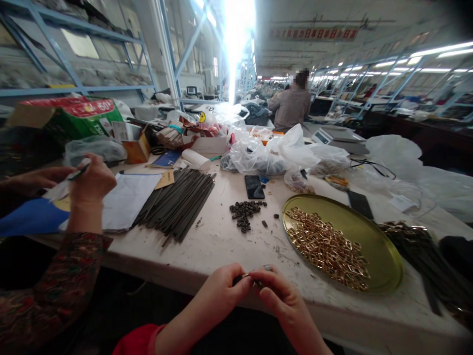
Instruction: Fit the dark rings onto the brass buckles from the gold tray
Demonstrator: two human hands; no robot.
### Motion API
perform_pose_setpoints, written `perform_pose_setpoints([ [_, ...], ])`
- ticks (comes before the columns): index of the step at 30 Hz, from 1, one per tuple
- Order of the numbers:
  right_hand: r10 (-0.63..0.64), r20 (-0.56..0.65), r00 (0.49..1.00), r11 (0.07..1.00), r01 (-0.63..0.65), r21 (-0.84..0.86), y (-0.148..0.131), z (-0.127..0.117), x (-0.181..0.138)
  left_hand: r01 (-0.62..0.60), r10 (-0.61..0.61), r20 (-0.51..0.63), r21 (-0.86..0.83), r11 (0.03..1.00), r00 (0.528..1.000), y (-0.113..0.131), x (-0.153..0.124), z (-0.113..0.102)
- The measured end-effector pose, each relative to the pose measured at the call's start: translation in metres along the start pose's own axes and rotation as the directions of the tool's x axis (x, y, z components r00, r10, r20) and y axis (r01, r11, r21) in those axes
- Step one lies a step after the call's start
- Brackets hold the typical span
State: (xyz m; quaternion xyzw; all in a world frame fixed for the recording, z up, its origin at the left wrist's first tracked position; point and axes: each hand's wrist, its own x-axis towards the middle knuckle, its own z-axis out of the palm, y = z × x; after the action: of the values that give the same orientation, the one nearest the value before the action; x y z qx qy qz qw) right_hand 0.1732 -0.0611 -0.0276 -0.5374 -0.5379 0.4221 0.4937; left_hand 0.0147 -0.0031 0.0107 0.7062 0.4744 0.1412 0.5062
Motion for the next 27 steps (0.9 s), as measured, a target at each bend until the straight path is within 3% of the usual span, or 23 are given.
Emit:
perform_pose_setpoints([
  [3, 0.016, 0.018, 1.0, 0.998, -0.016, 0.053, 0.0, -0.001, -0.001, 0.005, -0.005, -0.013, 0.05, 0.999, 1.0, 0.001, -0.004, 0.0],
  [7, -0.01, 0.042, 0.999, 0.989, 0.004, 0.145, -0.001, -0.001, 0.0, -0.031, 0.027, 0.08, 0.043, 0.999, 0.996, 0.001, -0.01, 0.0],
  [11, -0.038, 0.051, 0.998, 0.991, 0.031, 0.127, 0.001, 0.0, 0.003, -0.079, 0.07, 0.132, 0.058, 0.995, 0.989, 0.002, -0.014, 0.002],
  [23, -0.156, 0.029, 0.987, 0.966, 0.159, -0.206, 0.003, 0.0, -0.002, -0.088, 0.075, 0.082, 0.164, 0.983, 0.994, 0.001, -0.013, 0.011],
  [27, -0.183, -0.094, 0.979, 0.941, 0.147, -0.306, 0.01, 0.003, -0.006, -0.092, 0.079, 0.075, 0.182, 0.979, 0.994, 0.005, -0.015, 0.016],
])
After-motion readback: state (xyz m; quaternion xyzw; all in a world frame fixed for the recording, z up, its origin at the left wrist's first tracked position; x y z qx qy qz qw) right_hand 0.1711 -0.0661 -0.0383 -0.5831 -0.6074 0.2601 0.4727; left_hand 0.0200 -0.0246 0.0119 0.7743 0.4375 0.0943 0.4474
